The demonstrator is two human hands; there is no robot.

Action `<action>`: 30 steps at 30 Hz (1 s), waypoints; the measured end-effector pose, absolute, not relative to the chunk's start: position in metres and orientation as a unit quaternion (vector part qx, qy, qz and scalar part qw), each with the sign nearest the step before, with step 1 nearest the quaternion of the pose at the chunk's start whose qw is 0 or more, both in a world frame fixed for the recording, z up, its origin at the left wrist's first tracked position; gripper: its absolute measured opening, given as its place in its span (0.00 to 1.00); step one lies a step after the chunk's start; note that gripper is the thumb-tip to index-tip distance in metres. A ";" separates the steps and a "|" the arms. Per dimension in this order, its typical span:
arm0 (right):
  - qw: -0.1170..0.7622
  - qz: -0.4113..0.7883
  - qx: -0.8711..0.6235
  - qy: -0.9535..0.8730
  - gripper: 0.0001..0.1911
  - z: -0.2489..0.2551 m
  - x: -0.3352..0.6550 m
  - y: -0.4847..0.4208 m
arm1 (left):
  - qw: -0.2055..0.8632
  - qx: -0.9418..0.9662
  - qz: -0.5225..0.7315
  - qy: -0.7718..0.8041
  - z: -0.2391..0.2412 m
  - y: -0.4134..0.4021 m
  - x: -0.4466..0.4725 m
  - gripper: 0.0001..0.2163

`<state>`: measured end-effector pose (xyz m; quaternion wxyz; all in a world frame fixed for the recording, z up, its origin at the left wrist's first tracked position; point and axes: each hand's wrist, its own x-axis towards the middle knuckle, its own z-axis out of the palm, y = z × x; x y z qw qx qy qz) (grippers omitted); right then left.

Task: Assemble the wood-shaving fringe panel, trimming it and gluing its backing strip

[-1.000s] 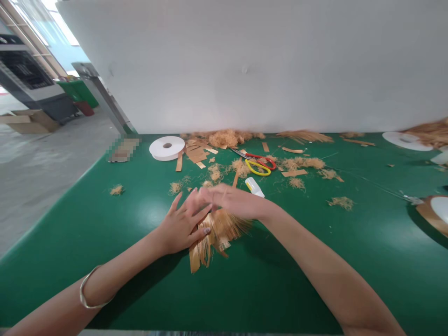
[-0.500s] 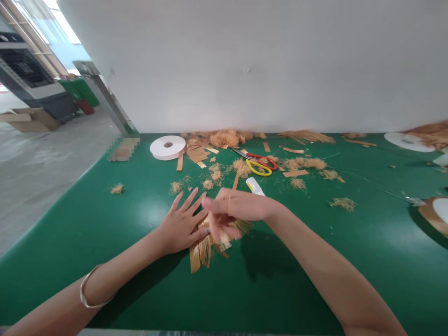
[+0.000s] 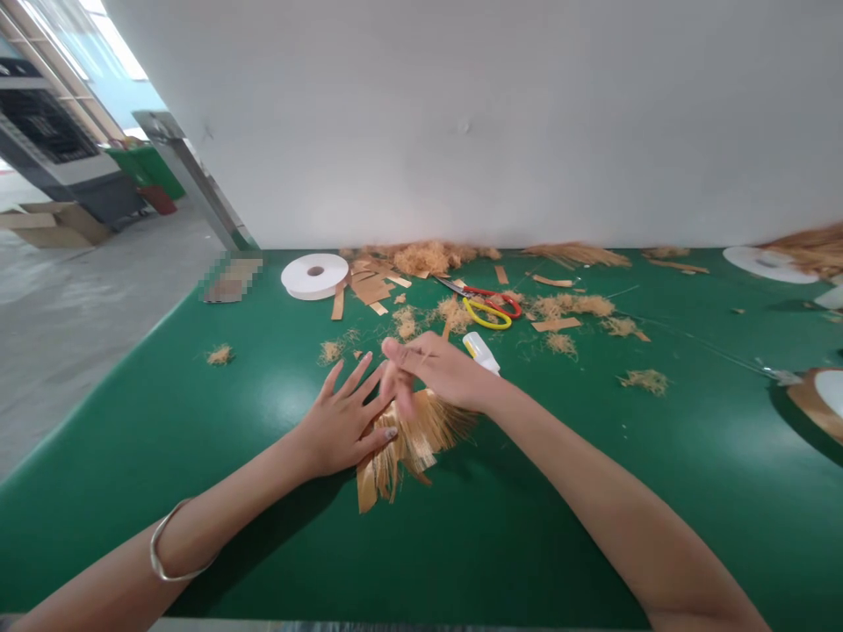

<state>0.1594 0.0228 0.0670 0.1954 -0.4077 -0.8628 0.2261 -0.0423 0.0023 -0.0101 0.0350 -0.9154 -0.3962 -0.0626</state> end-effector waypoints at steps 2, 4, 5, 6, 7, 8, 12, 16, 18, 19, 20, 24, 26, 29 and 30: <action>0.135 0.282 -0.415 -0.854 0.35 0.068 0.155 0.016 | 0.032 -0.918 -0.060 -0.391 -0.010 0.003 -0.043 0.27; 0.066 0.214 -0.456 -0.861 0.30 0.069 0.151 0.013 | 0.033 -0.918 -0.059 -0.390 -0.011 0.003 -0.043 0.27; 0.027 0.145 -0.469 -0.871 0.26 0.068 0.149 0.013 | 0.036 -0.918 -0.061 -0.391 -0.011 0.003 -0.043 0.27; -0.012 0.073 -0.475 -0.877 0.22 0.067 0.149 0.015 | 0.040 -0.917 -0.064 -0.392 -0.012 0.003 -0.043 0.27; -0.045 0.009 -0.478 -0.877 0.18 0.066 0.149 0.018 | 0.044 -0.916 -0.067 -0.394 -0.012 0.003 -0.043 0.27; -0.072 -0.040 -0.481 -0.873 0.15 0.064 0.151 0.021 | 0.048 -0.915 -0.070 -0.395 -0.013 0.002 -0.043 0.27; -0.101 -0.118 -0.470 -0.869 0.13 0.060 0.163 0.035 | 0.056 -0.915 -0.073 -0.394 -0.014 0.002 -0.043 0.27; -0.052 -0.143 -0.461 -0.874 0.16 0.061 0.181 0.044 | 0.050 -0.915 -0.065 -0.395 -0.013 0.003 -0.044 0.27; -0.013 -0.157 -0.473 -0.867 0.17 0.063 0.192 0.049 | 0.049 -0.916 -0.062 -0.393 -0.012 0.003 -0.044 0.28; 0.000 -0.163 -0.480 -0.862 0.19 0.063 0.198 0.052 | 0.050 -0.917 -0.062 -0.391 -0.012 0.003 -0.044 0.28; 0.010 -0.171 -0.490 -0.855 0.21 0.064 0.203 0.055 | 0.051 -0.918 -0.063 -0.389 -0.012 0.003 -0.045 0.28; 0.029 -0.217 -0.570 -0.792 0.27 0.067 0.221 0.066 | 0.049 -0.917 -0.065 -0.390 -0.013 0.003 -0.045 0.28; 0.037 -0.218 -0.614 -0.758 0.30 0.065 0.228 0.071 | 0.047 -0.917 -0.065 -0.390 -0.013 0.003 -0.044 0.28; 0.091 -0.155 -0.678 -0.713 0.33 0.059 0.237 0.078 | 0.040 -0.918 -0.063 -0.391 -0.012 0.003 -0.044 0.28; 0.122 -0.113 -0.697 -0.698 0.34 0.057 0.240 0.080 | 0.035 -0.917 -0.060 -0.392 -0.011 0.003 -0.044 0.28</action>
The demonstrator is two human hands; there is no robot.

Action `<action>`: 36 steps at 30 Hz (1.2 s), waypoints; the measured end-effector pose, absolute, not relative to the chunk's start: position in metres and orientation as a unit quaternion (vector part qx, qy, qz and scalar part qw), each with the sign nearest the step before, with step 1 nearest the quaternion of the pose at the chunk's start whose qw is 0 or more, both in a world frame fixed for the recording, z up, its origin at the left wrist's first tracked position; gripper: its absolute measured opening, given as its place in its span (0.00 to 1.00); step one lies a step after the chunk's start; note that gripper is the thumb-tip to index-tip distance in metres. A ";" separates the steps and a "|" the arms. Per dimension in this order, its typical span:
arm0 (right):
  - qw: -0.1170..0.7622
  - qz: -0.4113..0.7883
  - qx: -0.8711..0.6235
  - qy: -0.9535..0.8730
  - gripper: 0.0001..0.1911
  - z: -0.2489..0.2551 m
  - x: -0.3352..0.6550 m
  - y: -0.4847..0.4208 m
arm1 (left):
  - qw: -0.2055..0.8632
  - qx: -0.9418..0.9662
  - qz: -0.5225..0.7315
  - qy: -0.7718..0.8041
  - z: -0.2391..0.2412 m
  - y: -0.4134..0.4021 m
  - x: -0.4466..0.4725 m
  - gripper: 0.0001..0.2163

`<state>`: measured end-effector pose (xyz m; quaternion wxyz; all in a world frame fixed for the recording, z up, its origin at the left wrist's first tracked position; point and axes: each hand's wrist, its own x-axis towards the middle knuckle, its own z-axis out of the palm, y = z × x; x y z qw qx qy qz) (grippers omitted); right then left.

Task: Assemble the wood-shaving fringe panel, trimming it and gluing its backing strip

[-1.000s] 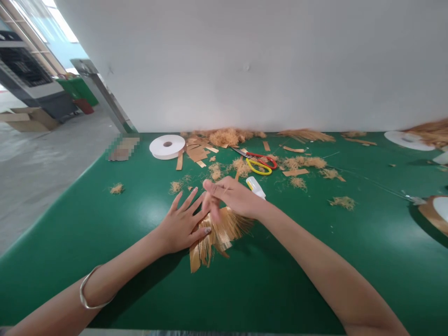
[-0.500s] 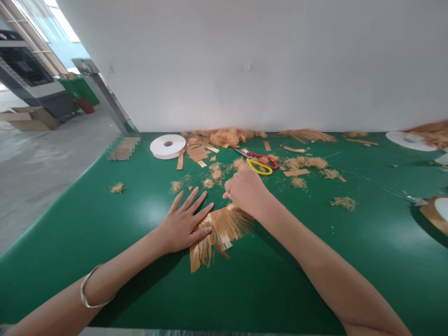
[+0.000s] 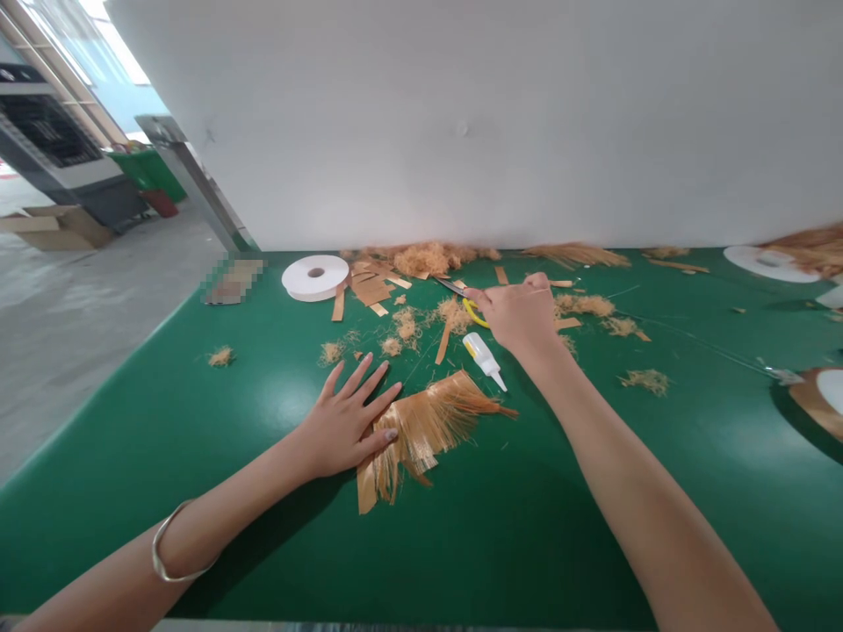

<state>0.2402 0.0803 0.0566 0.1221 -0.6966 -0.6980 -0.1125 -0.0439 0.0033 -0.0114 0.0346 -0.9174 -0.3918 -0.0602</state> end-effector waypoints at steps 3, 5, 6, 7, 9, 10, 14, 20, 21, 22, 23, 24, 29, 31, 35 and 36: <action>0.227 0.089 -0.706 -0.665 0.32 0.052 0.247 0.084 | 0.018 -0.917 -0.050 -0.396 -0.011 0.003 -0.044 0.28; 0.297 0.252 -0.657 -0.645 0.30 0.049 0.247 0.085 | 0.015 -0.917 -0.048 -0.395 -0.011 0.003 -0.044 0.28; 0.326 0.330 -0.620 -0.633 0.30 0.048 0.245 0.084 | 0.016 -0.917 -0.050 -0.395 -0.010 0.003 -0.044 0.28; 0.349 0.400 -0.579 -0.619 0.29 0.047 0.242 0.083 | 0.018 -0.917 -0.051 -0.396 -0.010 0.003 -0.044 0.28; 0.375 0.514 -0.501 -0.586 0.29 0.045 0.234 0.081 | 0.020 -0.916 -0.053 -0.396 -0.010 0.003 -0.044 0.28; 0.380 0.551 -0.476 -0.570 0.30 0.044 0.230 0.080 | 0.020 -0.916 -0.053 -0.397 -0.010 0.003 -0.044 0.28; 0.383 0.587 -0.427 -0.571 0.29 0.038 0.214 0.078 | 0.017 -0.916 -0.053 -0.396 -0.010 0.002 -0.044 0.28; 0.349 0.430 -0.395 -0.733 0.24 0.028 0.196 0.071 | 0.034 -0.916 -0.066 -0.394 -0.012 0.002 -0.044 0.28; 0.330 0.371 -0.399 -0.771 0.22 0.026 0.193 0.069 | 0.034 -0.916 -0.067 -0.394 -0.013 0.002 -0.044 0.28; 0.305 0.301 -0.397 -0.811 0.19 0.024 0.189 0.067 | 0.032 -0.916 -0.067 -0.394 -0.013 0.002 -0.044 0.28; 0.279 0.221 -0.388 -0.850 0.17 0.023 0.186 0.065 | 0.030 -0.916 -0.066 -0.394 -0.013 0.002 -0.044 0.28; 0.254 0.136 -0.371 -0.883 0.15 0.023 0.182 0.063 | 0.029 -0.916 -0.066 -0.394 -0.013 0.002 -0.044 0.28; 0.159 -0.150 -0.296 -0.930 0.18 0.027 0.167 0.051 | 0.036 -0.914 -0.080 -0.397 -0.014 0.001 -0.044 0.28; 0.135 -0.146 -0.308 -0.931 0.19 0.031 0.161 0.045 | 0.035 -0.915 -0.081 -0.395 -0.013 0.001 -0.044 0.28; 0.084 0.057 -0.391 -0.915 0.24 0.039 0.151 0.034 | 0.019 -0.918 -0.067 -0.390 -0.011 0.001 -0.044 0.28; 0.074 0.125 -0.421 -0.895 0.26 0.040 0.150 0.032 | 0.017 -0.918 -0.066 -0.390 -0.011 0.001 -0.044 0.28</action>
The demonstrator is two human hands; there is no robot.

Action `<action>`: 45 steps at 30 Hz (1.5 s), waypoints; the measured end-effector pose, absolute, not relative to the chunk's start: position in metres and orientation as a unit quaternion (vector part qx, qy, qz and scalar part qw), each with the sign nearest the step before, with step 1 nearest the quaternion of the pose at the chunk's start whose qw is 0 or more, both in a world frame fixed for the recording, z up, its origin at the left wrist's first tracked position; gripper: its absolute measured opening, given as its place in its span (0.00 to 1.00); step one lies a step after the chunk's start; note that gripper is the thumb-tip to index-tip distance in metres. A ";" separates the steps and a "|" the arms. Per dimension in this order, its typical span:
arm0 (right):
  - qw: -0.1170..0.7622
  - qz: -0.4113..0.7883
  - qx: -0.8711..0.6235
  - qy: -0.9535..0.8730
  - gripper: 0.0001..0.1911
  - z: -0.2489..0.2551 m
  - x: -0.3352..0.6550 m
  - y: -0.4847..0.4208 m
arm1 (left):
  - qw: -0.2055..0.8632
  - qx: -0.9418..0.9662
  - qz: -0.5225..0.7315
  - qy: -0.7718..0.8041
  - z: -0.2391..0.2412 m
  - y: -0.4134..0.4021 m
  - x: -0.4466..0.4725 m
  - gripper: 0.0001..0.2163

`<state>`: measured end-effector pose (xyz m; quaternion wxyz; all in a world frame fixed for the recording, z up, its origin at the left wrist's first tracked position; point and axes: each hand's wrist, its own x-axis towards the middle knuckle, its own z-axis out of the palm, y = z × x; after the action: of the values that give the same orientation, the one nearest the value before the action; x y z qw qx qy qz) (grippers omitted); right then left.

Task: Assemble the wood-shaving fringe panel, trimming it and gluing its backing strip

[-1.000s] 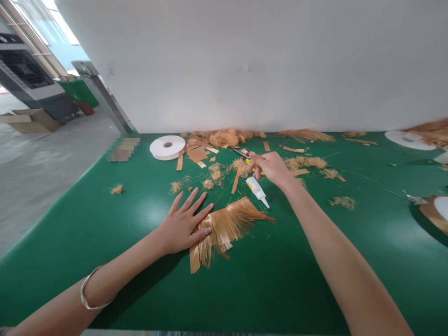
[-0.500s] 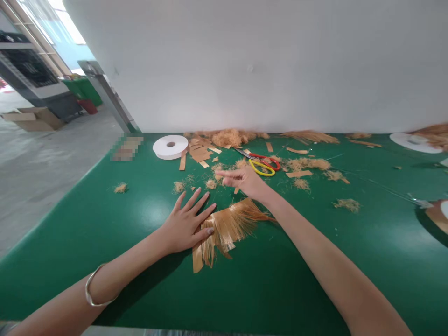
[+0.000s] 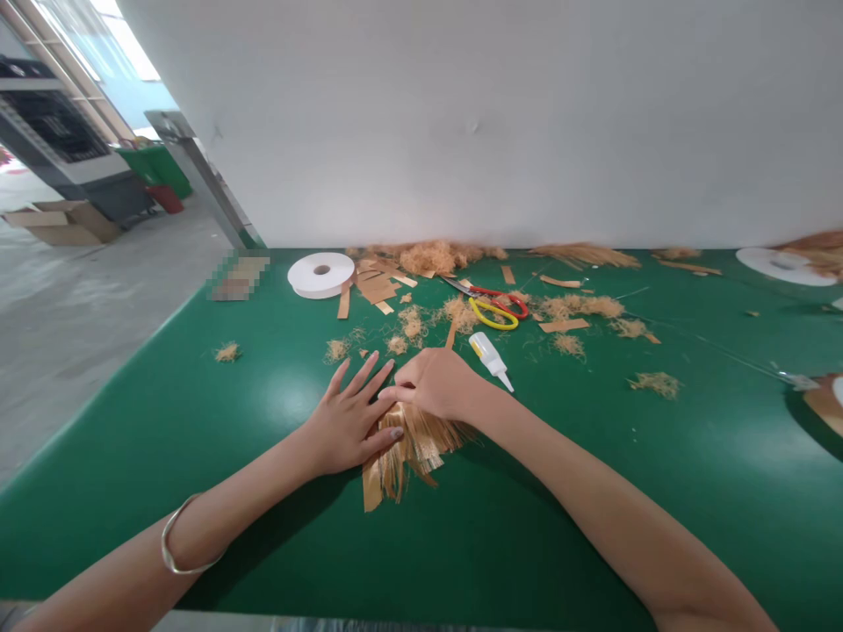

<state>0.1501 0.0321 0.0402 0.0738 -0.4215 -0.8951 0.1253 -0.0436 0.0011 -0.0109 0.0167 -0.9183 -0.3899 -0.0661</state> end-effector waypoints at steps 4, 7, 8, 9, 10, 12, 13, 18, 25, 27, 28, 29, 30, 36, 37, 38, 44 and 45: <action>0.046 0.320 -0.499 -0.804 0.29 0.043 0.153 0.034 | 0.024 -0.919 -0.071 -0.387 -0.012 0.002 -0.044 0.28; 0.018 0.300 -0.548 -0.781 0.29 0.039 0.160 0.043 | 0.031 -0.919 -0.073 -0.386 -0.013 0.002 -0.044 0.28; 0.011 0.279 -0.563 -0.778 0.28 0.037 0.162 0.046 | 0.032 -0.919 -0.072 -0.386 -0.013 0.002 -0.044 0.28; 0.006 0.264 -0.571 -0.778 0.26 0.035 0.165 0.049 | 0.032 -0.919 -0.070 -0.387 -0.012 0.003 -0.044 0.29; 0.003 0.257 -0.572 -0.779 0.25 0.034 0.168 0.051 | 0.031 -0.919 -0.069 -0.387 -0.012 0.003 -0.044 0.29; 0.007 0.273 -0.556 -0.785 0.23 0.034 0.175 0.055 | 0.030 -0.919 -0.070 -0.388 -0.012 0.002 -0.044 0.29; 0.013 0.290 -0.544 -0.787 0.22 0.036 0.178 0.056 | 0.029 -0.918 -0.072 -0.388 -0.013 0.002 -0.044 0.28; 0.058 0.373 -0.492 -0.785 0.20 0.056 0.192 0.054 | 0.004 -0.917 -0.083 -0.391 -0.012 0.002 -0.045 0.30; 0.092 0.387 -0.478 -0.783 0.18 0.069 0.188 0.048 | -0.168 -0.834 -0.228 -0.473 0.033 0.014 -0.036 0.24; 0.100 0.383 -0.471 -0.788 0.18 0.068 0.183 0.046 | -0.294 -0.781 -0.269 -0.481 0.042 0.021 -0.025 0.27; 0.107 0.383 -0.467 -0.790 0.19 0.068 0.181 0.045 | -0.364 -0.752 -0.277 -0.474 0.043 0.025 -0.019 0.28; 0.115 0.384 -0.464 -0.790 0.19 0.068 0.179 0.044 | -0.428 -0.727 -0.282 -0.457 0.043 0.028 -0.012 0.29; 0.122 0.387 -0.462 -0.789 0.19 0.070 0.178 0.043 | -0.476 -0.701 -0.291 -0.443 0.041 0.030 -0.006 0.28; 0.259 0.373 -0.485 -0.747 0.16 0.090 0.196 0.040 | -0.562 -0.631 -0.333 -0.418 0.024 0.038 0.000 0.20; 0.299 0.382 -0.484 -0.728 0.16 0.094 0.205 0.042 | -0.559 -0.631 -0.329 -0.426 0.022 0.040 -0.003 0.17; 0.340 0.395 -0.484 -0.703 0.16 0.097 0.215 0.045 | -0.554 -0.632 -0.323 -0.435 0.021 0.041 -0.007 0.12; 0.326 0.314 -0.638 -0.623 0.19 0.095 0.272 0.084 | -0.553 -0.626 -0.300 -0.460 0.020 0.048 -0.013 0.04; 0.280 0.294 -0.664 -0.628 0.19 0.092 0.278 0.093 | -0.556 -0.624 -0.305 -0.458 0.020 0.048 -0.012 0.04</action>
<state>0.2780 0.0930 0.0924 0.2805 -0.6637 -0.6280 0.2939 -0.0122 0.0482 0.0201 -0.5556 -0.6236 -0.4580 -0.3046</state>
